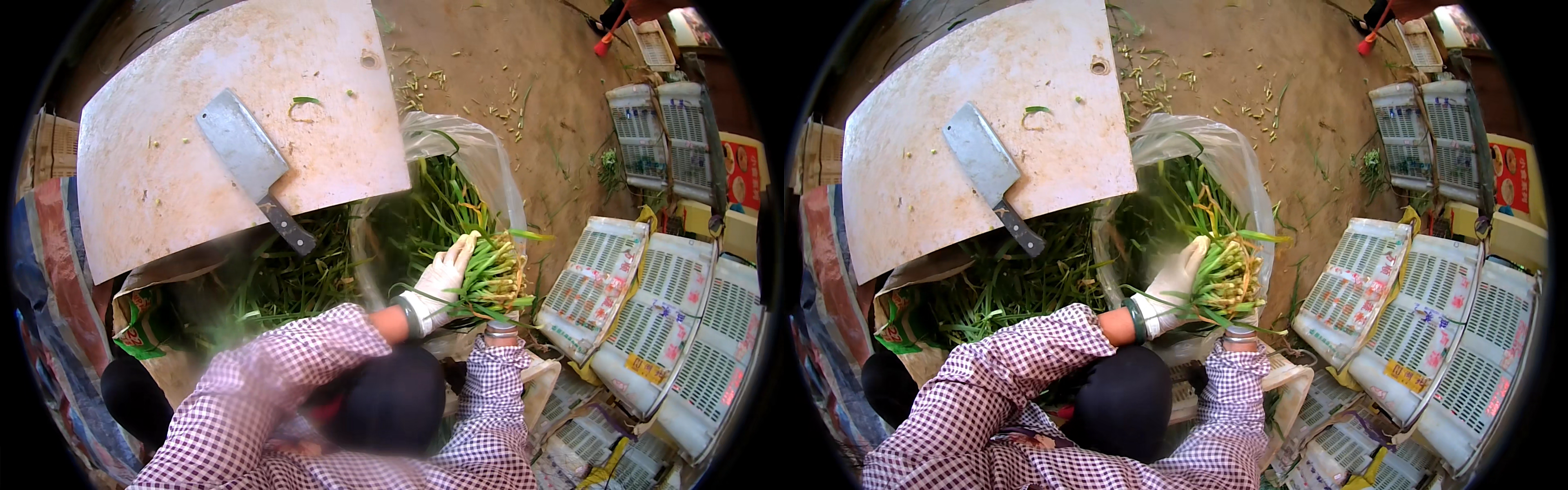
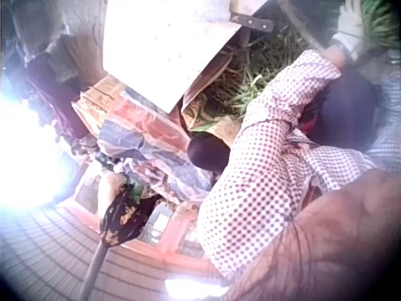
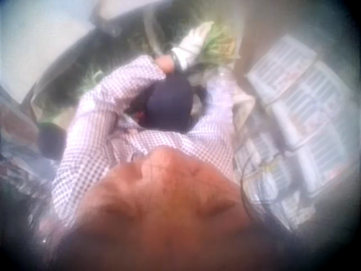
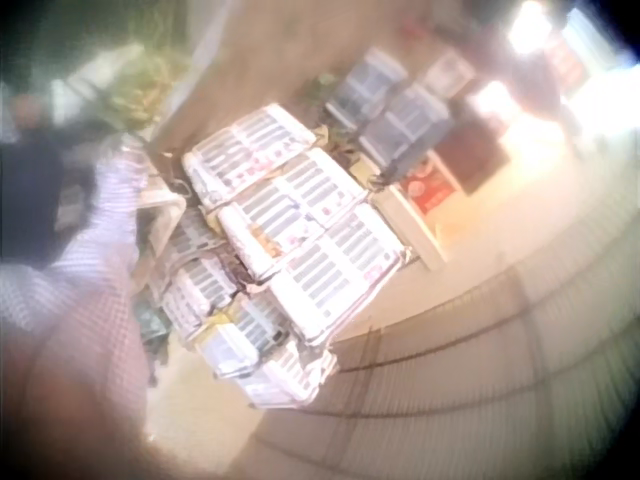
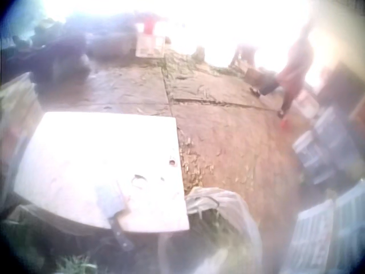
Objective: The person sorts bunches of green onions by hand, removing individual stalks, bundling them with rubber bands, and placing the finished bundles into a plastic crate.
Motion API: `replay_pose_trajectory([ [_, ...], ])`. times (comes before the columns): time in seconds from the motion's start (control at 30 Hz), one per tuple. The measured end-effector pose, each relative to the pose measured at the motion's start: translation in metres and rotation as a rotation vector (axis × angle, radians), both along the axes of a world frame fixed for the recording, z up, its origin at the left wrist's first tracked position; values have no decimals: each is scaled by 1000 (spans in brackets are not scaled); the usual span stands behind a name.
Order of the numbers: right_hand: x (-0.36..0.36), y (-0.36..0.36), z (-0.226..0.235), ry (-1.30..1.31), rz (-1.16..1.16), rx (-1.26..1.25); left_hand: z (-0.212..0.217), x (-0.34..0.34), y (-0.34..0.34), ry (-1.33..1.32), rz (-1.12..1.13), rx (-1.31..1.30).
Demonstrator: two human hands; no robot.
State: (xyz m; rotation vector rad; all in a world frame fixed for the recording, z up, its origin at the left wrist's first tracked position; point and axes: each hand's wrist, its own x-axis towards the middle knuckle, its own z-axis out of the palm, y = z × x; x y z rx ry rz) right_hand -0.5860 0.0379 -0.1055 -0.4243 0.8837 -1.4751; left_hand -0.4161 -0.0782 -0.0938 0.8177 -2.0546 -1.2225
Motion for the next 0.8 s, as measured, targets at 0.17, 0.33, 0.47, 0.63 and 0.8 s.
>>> replay_pose_trajectory([
  [0.17, 15, -3, 17, 708, -95, 393, 43, 7, -17, -28, -219, 220],
  [0.33, 31, -25, 81, 923, -180, 351, 86, -5, -21, 149, -192, 3],
  [0.47, 60, -68, 151, 1023, -254, 160, 103, -6, -39, 550, -153, 352],
  [0.63, 125, -151, 247, 1120, -312, -318, 210, 90, -126, 737, -251, 495],
  [0.8, 229, -236, 303, 1112, -283, -818, 298, 249, -174, 293, 77, -873],
])
